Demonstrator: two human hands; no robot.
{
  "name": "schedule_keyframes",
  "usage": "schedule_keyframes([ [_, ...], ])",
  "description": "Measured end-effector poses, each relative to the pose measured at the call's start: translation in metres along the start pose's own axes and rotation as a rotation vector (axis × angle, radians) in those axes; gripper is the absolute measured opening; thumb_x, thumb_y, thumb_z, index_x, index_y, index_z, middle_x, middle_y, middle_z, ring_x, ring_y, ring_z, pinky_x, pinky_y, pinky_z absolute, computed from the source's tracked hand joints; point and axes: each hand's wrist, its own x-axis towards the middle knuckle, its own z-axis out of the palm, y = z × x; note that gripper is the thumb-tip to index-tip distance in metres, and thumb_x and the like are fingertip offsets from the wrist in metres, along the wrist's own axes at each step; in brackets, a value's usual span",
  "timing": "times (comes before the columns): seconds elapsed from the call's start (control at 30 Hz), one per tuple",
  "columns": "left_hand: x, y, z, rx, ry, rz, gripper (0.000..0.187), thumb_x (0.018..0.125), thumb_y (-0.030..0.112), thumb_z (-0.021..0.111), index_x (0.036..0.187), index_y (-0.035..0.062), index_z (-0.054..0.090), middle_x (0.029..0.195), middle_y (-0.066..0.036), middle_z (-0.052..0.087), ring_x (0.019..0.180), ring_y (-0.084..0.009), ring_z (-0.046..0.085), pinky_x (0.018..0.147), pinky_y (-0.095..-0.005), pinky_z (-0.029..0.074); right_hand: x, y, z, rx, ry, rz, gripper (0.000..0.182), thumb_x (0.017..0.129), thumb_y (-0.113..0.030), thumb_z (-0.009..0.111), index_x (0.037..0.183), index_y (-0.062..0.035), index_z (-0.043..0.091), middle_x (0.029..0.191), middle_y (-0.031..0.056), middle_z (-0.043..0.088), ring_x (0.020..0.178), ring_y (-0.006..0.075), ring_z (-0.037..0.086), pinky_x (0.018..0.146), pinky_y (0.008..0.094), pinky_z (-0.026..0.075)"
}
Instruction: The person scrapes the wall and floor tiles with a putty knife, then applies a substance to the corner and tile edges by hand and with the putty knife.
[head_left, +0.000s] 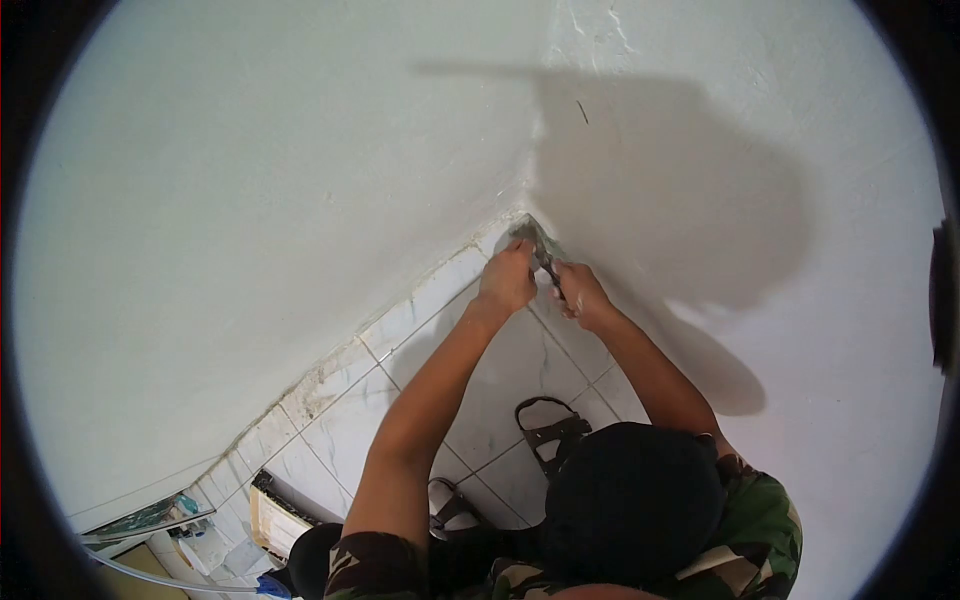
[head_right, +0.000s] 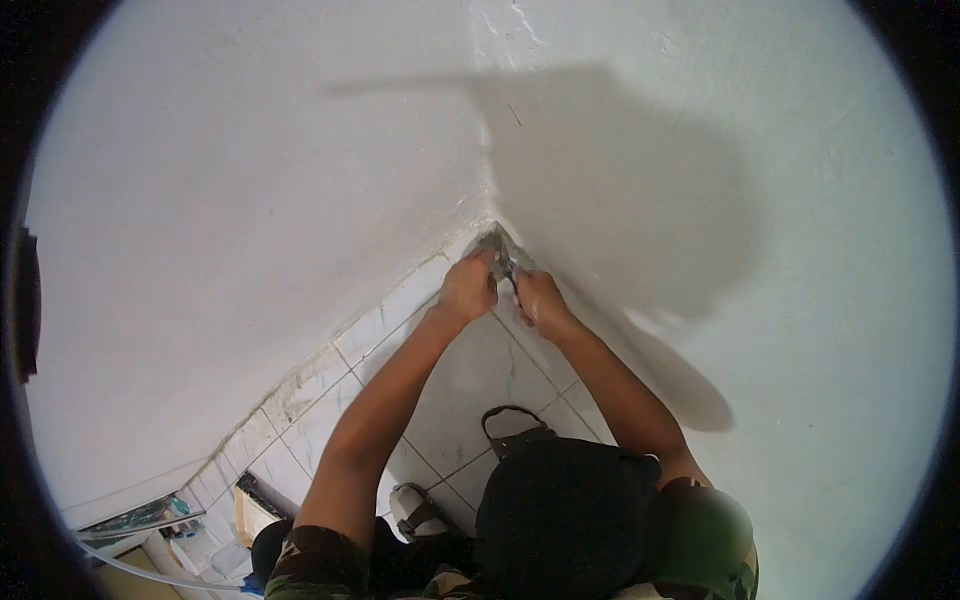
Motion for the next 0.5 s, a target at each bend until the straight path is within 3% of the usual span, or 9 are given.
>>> schedule_keyframes([
  [0.07, -0.017, -0.005, 0.003, -0.068, 0.092, -0.007, 0.042, 0.074, -0.003, 0.064, 0.114, -0.0041, 0.055, 0.115, -0.026, 0.06, 0.109, -0.0427, 0.062, 0.09, -0.0464, 0.054, 0.004, 0.017, -0.018, -0.389, 0.177, -0.226, 0.031, 0.103, -0.029, 0.046, 0.086, -0.0042, 0.052, 0.065, 0.0071, 0.055, 0.049, 0.0203, 0.05, 0.046, 0.0331, 0.039],
  [0.1, -0.024, -0.008, 0.006, -0.151, 0.177, -0.018, 0.047, 0.074, -0.003, 0.064, 0.12, -0.0049, 0.054, 0.121, -0.028, 0.058, 0.114, -0.0445, 0.059, 0.095, -0.0476, 0.051, 0.0, 0.019, -0.018, -0.386, 0.175, -0.222, 0.031, 0.103, -0.029, 0.046, 0.086, -0.0042, 0.052, 0.065, 0.0071, 0.055, 0.049, 0.0203, 0.05, 0.046, 0.0331, 0.039],
  [0.17, -0.035, 0.008, -0.001, -0.101, 0.256, 0.072, 0.05, 0.075, -0.002, 0.063, 0.124, -0.0049, 0.053, 0.127, -0.027, 0.055, 0.12, -0.0433, 0.055, 0.101, -0.0474, 0.047, -0.011, 0.019, -0.015, -0.734, 0.46, -0.709, 0.025, 0.098, -0.022, 0.052, 0.095, 0.0028, 0.054, 0.08, 0.0241, 0.063, 0.076, 0.0399, 0.065, 0.073, 0.0494, 0.049],
  [0.2, -0.037, 0.014, -0.002, -0.045, 0.342, 0.171, 0.054, 0.076, 0.0, 0.062, 0.129, -0.0049, 0.052, 0.134, -0.026, 0.051, 0.126, -0.0421, 0.051, 0.107, -0.0472, 0.043, -0.01, 0.02, -0.015, -0.731, 0.462, -0.699, 0.025, 0.098, -0.022, 0.052, 0.095, 0.0028, 0.054, 0.08, 0.0241, 0.063, 0.076, 0.0399, 0.065, 0.073, 0.0494, 0.049],
  [0.3, -0.03, 0.019, 0.008, 0.067, 0.265, 0.273, 0.054, 0.08, 0.003, 0.06, 0.132, -0.0048, 0.051, 0.14, -0.023, 0.047, 0.136, -0.0383, 0.041, 0.113, -0.0466, 0.035, -0.005, 0.023, -0.012, -0.948, 0.396, -0.683, 0.024, 0.095, -0.019, 0.055, 0.107, 0.0012, 0.055, 0.089, 0.0281, 0.064, 0.083, 0.0452, 0.064, 0.075, 0.0523, 0.049],
  [0.4, -0.019, -0.002, 0.037, 0.231, 0.113, 0.21, 0.053, 0.083, 0.007, 0.06, 0.134, -0.0047, 0.051, 0.138, -0.023, 0.049, 0.139, -0.0362, 0.039, 0.116, -0.0451, 0.031, -0.005, 0.033, -0.008, -0.955, 0.419, -0.768, 0.031, 0.092, -0.018, 0.058, 0.118, -0.0016, 0.055, 0.087, 0.0266, 0.064, 0.082, 0.0443, 0.065, 0.075, 0.0521, 0.051],
  [0.5, -0.009, -0.013, 0.052, 0.278, 0.158, 0.244, 0.052, 0.084, 0.013, 0.062, 0.133, -0.0053, 0.052, 0.136, -0.024, 0.052, 0.14, -0.0359, 0.038, 0.115, -0.0437, 0.032, -0.012, 0.029, -0.006, -1.115, 0.438, -0.747, 0.031, 0.09, -0.018, 0.06, 0.119, -0.0047, 0.058, 0.085, 0.0258, 0.065, 0.083, 0.044, 0.066, 0.075, 0.0525, 0.052],
])
